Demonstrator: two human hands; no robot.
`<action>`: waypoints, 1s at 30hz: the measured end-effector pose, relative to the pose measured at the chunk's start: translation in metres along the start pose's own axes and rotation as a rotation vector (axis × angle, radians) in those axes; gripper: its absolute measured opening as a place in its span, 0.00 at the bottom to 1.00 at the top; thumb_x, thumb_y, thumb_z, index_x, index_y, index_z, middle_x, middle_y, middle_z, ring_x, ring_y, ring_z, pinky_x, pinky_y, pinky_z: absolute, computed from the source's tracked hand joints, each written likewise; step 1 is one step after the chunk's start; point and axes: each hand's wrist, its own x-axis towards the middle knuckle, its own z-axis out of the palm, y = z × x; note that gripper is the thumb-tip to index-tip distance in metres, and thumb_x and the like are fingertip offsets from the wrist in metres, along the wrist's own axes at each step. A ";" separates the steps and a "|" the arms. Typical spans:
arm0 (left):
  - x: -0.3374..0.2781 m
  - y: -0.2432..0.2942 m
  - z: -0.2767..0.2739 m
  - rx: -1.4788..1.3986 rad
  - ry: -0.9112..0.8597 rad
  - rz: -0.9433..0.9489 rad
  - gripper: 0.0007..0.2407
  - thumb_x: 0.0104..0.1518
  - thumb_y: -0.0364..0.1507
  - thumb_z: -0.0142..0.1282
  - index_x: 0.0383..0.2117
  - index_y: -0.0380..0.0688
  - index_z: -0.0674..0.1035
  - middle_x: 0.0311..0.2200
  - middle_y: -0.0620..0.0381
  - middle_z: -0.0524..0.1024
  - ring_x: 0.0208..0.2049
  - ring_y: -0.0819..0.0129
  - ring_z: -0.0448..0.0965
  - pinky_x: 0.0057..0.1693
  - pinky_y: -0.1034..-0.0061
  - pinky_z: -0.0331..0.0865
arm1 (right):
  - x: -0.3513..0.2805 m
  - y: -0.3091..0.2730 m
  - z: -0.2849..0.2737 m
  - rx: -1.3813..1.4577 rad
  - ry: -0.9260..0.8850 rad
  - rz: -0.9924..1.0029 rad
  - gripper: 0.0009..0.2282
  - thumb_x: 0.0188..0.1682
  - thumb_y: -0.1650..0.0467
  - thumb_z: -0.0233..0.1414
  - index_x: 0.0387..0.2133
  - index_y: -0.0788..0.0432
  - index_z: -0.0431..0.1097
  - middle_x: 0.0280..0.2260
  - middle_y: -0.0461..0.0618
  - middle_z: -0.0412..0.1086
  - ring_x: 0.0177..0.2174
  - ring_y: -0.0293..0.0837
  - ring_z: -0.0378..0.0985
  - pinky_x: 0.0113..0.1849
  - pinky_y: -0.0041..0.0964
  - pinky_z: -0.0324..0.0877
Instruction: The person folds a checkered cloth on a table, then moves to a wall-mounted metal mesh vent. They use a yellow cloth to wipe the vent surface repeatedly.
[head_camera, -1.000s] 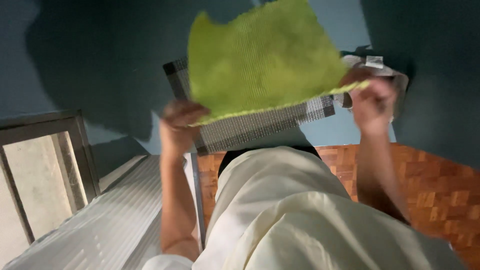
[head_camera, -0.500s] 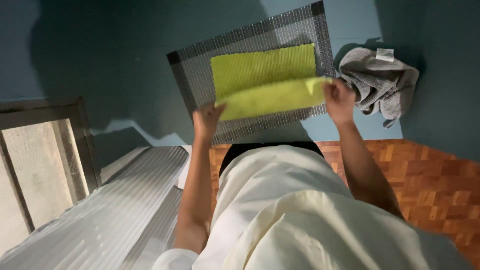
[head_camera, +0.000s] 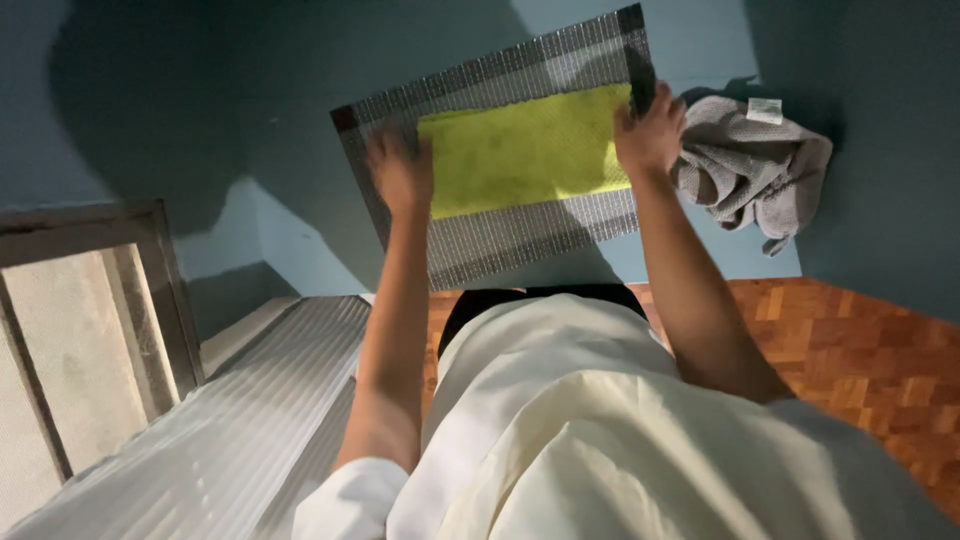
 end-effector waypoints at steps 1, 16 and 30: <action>-0.012 -0.001 -0.003 -0.002 0.002 0.003 0.25 0.58 0.47 0.60 0.54 0.43 0.73 0.57 0.39 0.67 0.56 0.35 0.71 0.56 0.41 0.71 | -0.013 -0.006 -0.011 0.001 0.004 0.000 0.29 0.52 0.55 0.58 0.60 0.53 0.56 0.51 0.65 0.62 0.50 0.70 0.69 0.42 0.73 0.73; -0.100 -0.047 0.005 0.125 -0.148 -0.114 0.15 0.56 0.48 0.59 0.28 0.51 0.76 0.44 0.54 0.70 0.51 0.43 0.72 0.47 0.49 0.72 | -0.087 -0.005 -0.011 0.280 -0.245 0.193 0.19 0.52 0.62 0.54 0.53 0.60 0.67 0.39 0.61 0.72 0.38 0.61 0.80 0.34 0.62 0.75; -0.100 -0.051 -0.033 -0.424 -0.169 -0.056 0.12 0.66 0.37 0.56 0.42 0.38 0.80 0.36 0.39 0.79 0.44 0.39 0.80 0.47 0.52 0.75 | -0.176 -0.195 0.005 0.236 0.136 -0.876 0.14 0.36 0.69 0.64 0.30 0.53 0.64 0.44 0.49 0.68 0.42 0.53 0.74 0.40 0.54 0.67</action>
